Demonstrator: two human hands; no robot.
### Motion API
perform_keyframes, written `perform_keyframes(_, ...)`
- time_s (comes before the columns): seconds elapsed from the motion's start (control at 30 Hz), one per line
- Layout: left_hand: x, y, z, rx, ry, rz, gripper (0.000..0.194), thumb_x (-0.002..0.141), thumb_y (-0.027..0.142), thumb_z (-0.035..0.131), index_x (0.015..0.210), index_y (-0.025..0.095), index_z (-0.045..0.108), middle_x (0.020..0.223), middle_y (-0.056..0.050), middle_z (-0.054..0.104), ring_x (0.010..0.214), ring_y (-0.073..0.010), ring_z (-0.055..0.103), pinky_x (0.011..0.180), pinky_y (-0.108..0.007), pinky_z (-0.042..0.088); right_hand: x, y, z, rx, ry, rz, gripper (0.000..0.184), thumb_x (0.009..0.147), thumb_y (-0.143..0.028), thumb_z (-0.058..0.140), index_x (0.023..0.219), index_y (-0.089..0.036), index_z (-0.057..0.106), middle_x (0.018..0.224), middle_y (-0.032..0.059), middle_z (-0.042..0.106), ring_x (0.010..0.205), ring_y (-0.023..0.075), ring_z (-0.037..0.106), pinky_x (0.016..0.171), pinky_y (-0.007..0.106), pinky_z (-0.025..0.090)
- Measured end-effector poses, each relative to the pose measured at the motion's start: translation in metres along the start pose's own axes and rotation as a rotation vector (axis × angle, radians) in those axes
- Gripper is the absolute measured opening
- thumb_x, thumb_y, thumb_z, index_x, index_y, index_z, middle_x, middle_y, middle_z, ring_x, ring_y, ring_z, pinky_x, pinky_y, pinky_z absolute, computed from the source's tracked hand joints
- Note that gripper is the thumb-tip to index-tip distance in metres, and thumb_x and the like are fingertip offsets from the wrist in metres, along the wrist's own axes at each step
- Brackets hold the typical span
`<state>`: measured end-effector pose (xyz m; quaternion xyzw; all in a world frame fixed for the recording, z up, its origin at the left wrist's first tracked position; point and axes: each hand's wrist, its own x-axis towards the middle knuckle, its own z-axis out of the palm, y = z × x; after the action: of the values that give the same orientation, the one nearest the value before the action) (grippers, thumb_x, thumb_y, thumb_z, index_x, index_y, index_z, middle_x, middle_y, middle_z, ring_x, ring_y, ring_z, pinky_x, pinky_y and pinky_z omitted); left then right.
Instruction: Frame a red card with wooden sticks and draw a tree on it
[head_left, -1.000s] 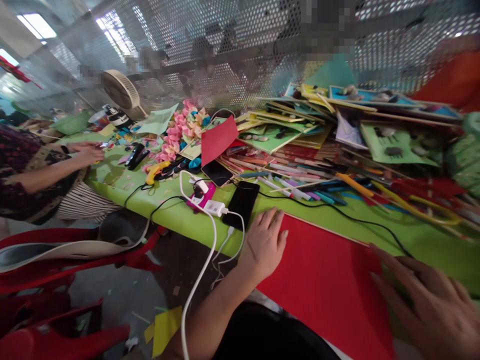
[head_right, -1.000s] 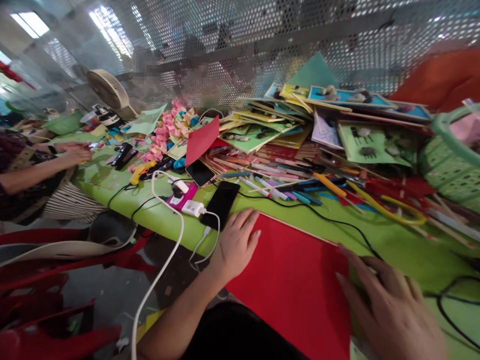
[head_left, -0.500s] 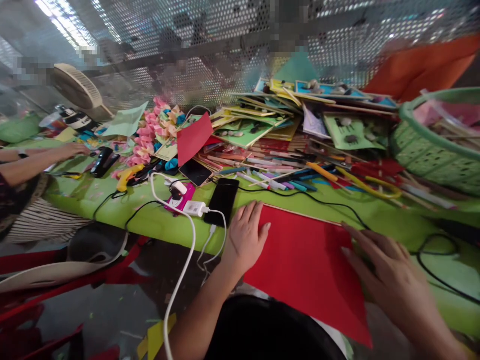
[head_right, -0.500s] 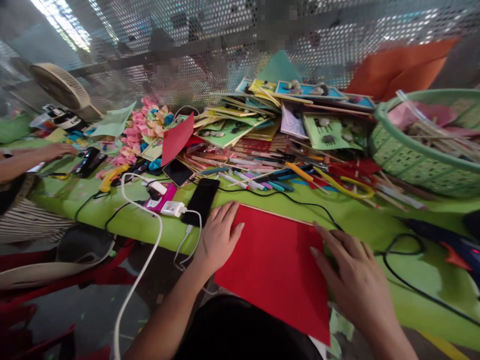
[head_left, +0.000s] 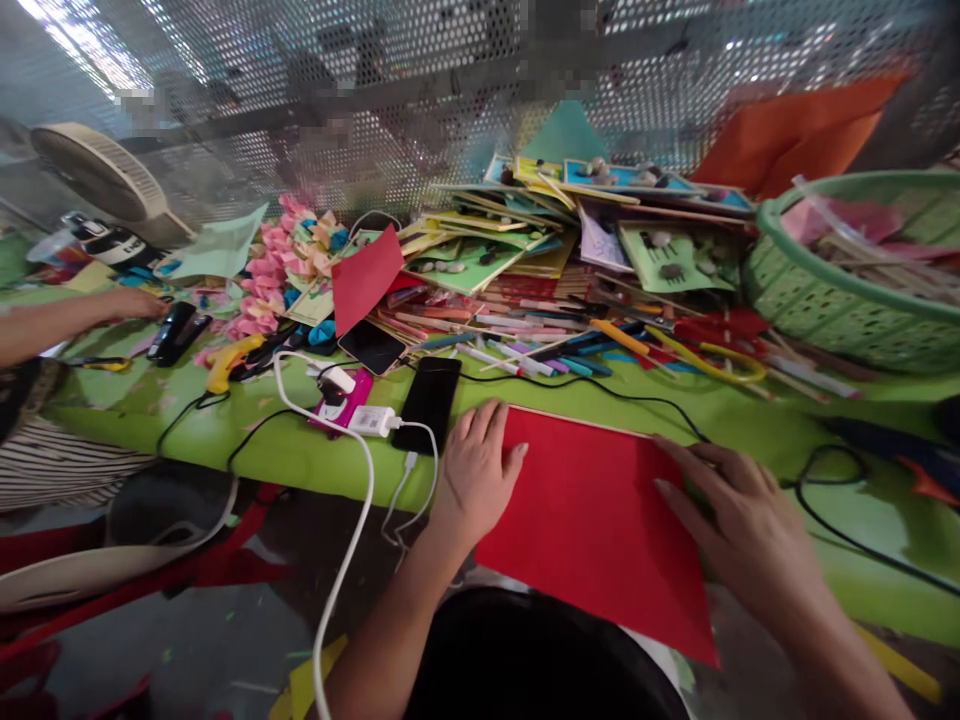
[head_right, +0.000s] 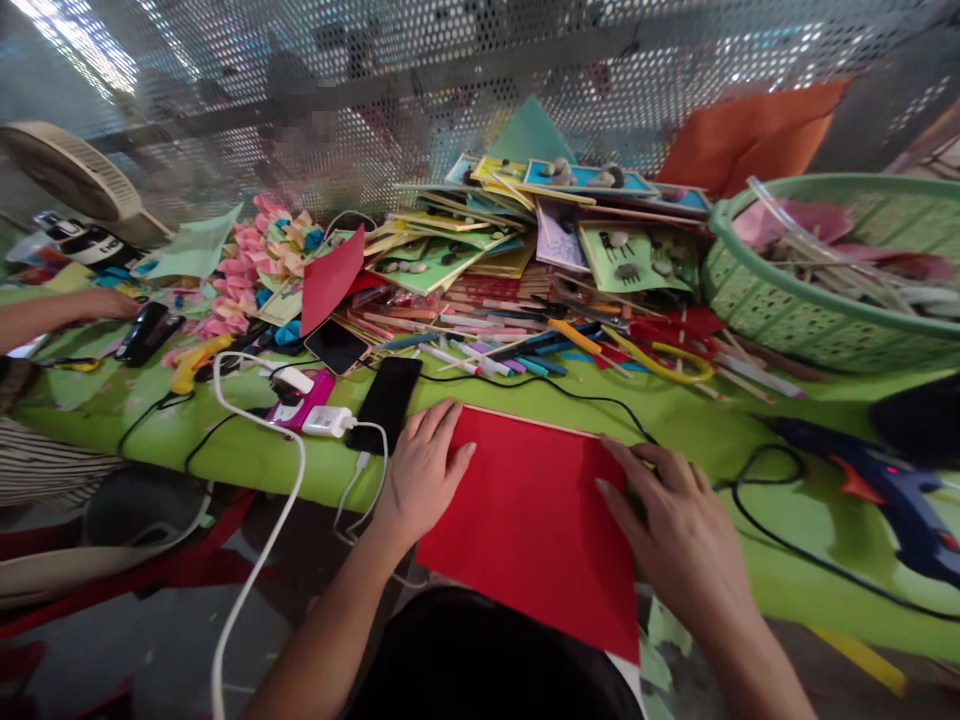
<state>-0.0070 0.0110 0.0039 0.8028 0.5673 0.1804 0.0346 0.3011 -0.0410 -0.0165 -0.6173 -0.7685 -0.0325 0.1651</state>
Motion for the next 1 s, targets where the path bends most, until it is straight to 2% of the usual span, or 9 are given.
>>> perform_keyframes(0.13, 0.0012, -0.0022, -0.0002, -0.019, 0.003, 0.007, 0.053, 0.111, 0.037, 0.049, 0.156, 0.011, 0.046, 0.154, -0.015, 0.059, 0.136, -0.0323, 0.056, 0.116, -0.050, 0.048, -0.0006, 0.0003, 0.0004, -0.002, 0.017, 0.001, 0.057, 0.108, -0.049, 0.039, 0.154, -0.020, 0.058, 0.124, 0.0185, 0.065, 0.108, 0.0356, 0.065, 0.094, 0.053, 0.055)
perform_keyframes(0.37, 0.0052, -0.0004, -0.0061, 0.021, -0.034, 0.015, 0.048, 0.110, 0.041, 0.049, 0.150, 0.016, 0.056, 0.150, -0.013, 0.062, 0.124, -0.0321, 0.060, 0.109, -0.050, 0.051, 0.0026, -0.0028, -0.0038, -0.027, 0.005, -0.006, 0.057, 0.108, -0.047, 0.041, 0.153, -0.017, 0.059, 0.123, 0.0207, 0.066, 0.109, 0.0394, 0.067, 0.092, 0.055, 0.058)
perform_keyframes(0.53, 0.0043, 0.0014, -0.0038, 0.072, -0.026, 0.012, 0.047, 0.109, 0.042, 0.051, 0.150, 0.018, 0.057, 0.150, -0.013, 0.061, 0.122, -0.0324, 0.060, 0.106, -0.050, 0.053, 0.0038, -0.0041, -0.0044, -0.011, 0.017, -0.005, 0.056, 0.108, -0.046, 0.039, 0.151, -0.018, 0.060, 0.122, 0.0209, 0.066, 0.107, 0.0376, 0.066, 0.092, 0.054, 0.059)
perform_keyframes(0.77, 0.0005, 0.0010, -0.0049, 0.037, -0.028, 0.024, 0.057, 0.110, 0.044, 0.048, 0.162, 0.022, 0.042, 0.154, -0.013, 0.058, 0.129, -0.0337, 0.057, 0.108, -0.053, 0.052, 0.0014, -0.0022, 0.0001, 0.014, 0.015, 0.037, 0.056, 0.108, -0.050, 0.039, 0.152, -0.023, 0.060, 0.124, 0.0173, 0.066, 0.109, 0.0347, 0.066, 0.094, 0.052, 0.056)
perform_keyframes(0.87, 0.0008, 0.0023, -0.0069, 0.057, -0.041, 0.035, 0.050, 0.110, 0.043, 0.050, 0.158, 0.027, 0.051, 0.154, -0.012, 0.057, 0.125, -0.0337, 0.058, 0.105, -0.053, 0.053, 0.0029, -0.0040, -0.0014, 0.021, 0.007, 0.032, 0.057, 0.108, -0.049, 0.039, 0.152, -0.021, 0.060, 0.122, 0.0184, 0.067, 0.109, 0.0360, 0.066, 0.093, 0.054, 0.057)
perform_keyframes(1.0, 0.0016, 0.0034, -0.0070, 0.088, -0.030, 0.043, 0.045, 0.109, 0.041, 0.053, 0.151, 0.028, 0.058, 0.153, -0.012, 0.058, 0.124, -0.0331, 0.059, 0.104, -0.052, 0.054, 0.0040, -0.0041, -0.0019, -0.008, 0.001, 0.022, 0.056, 0.109, -0.047, 0.038, 0.149, -0.018, 0.063, 0.122, 0.0186, 0.067, 0.107, 0.0355, 0.066, 0.090, 0.054, 0.058)
